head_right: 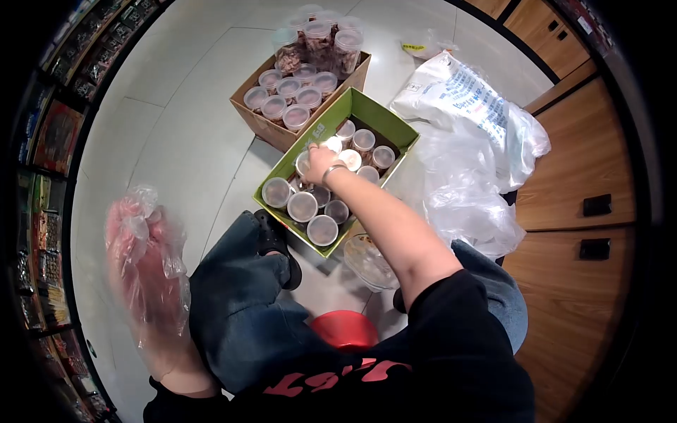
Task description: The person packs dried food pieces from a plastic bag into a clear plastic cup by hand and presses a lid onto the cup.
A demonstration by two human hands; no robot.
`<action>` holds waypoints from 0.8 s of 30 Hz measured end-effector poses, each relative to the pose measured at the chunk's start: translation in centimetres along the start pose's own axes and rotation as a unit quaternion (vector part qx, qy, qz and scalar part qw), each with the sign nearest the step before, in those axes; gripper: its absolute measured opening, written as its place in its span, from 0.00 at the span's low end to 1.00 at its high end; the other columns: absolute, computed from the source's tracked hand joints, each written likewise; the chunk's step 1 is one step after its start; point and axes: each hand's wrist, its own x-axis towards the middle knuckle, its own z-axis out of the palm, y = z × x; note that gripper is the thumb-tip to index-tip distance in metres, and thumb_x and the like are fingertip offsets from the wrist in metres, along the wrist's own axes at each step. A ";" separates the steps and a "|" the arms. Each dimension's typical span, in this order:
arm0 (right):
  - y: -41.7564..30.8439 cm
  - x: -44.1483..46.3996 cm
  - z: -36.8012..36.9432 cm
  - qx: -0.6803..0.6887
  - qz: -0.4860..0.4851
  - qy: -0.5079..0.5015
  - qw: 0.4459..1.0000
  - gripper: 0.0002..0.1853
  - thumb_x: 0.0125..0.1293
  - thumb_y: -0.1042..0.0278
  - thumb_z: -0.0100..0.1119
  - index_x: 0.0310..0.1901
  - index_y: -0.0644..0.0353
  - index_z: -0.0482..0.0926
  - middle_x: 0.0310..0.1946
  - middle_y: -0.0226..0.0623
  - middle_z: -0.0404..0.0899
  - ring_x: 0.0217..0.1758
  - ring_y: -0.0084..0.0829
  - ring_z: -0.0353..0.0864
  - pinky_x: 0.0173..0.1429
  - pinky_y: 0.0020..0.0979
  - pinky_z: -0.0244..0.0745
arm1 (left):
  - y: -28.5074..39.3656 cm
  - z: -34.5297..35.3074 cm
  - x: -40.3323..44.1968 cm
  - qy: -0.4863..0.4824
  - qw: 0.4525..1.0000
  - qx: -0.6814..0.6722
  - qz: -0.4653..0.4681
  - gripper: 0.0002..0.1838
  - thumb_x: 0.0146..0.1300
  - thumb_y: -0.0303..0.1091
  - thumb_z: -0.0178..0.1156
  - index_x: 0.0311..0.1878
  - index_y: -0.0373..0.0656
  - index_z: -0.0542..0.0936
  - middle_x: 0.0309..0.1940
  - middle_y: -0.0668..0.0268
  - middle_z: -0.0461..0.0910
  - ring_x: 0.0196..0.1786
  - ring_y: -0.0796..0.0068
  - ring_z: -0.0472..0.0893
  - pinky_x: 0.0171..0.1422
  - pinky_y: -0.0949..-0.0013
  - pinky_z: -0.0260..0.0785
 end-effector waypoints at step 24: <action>7.8 -58.0 1.5 0.303 0.364 0.403 0.783 0.10 0.62 0.73 0.44 0.23 0.61 0.66 0.18 0.27 0.64 0.24 0.18 0.62 0.29 0.21 0.60 | -1.8 3.6 -3.7 -0.140 0.988 0.040 0.046 0.13 0.55 0.32 0.54 0.42 0.35 0.70 0.36 0.64 0.67 0.36 0.78 0.67 0.41 0.79 0.61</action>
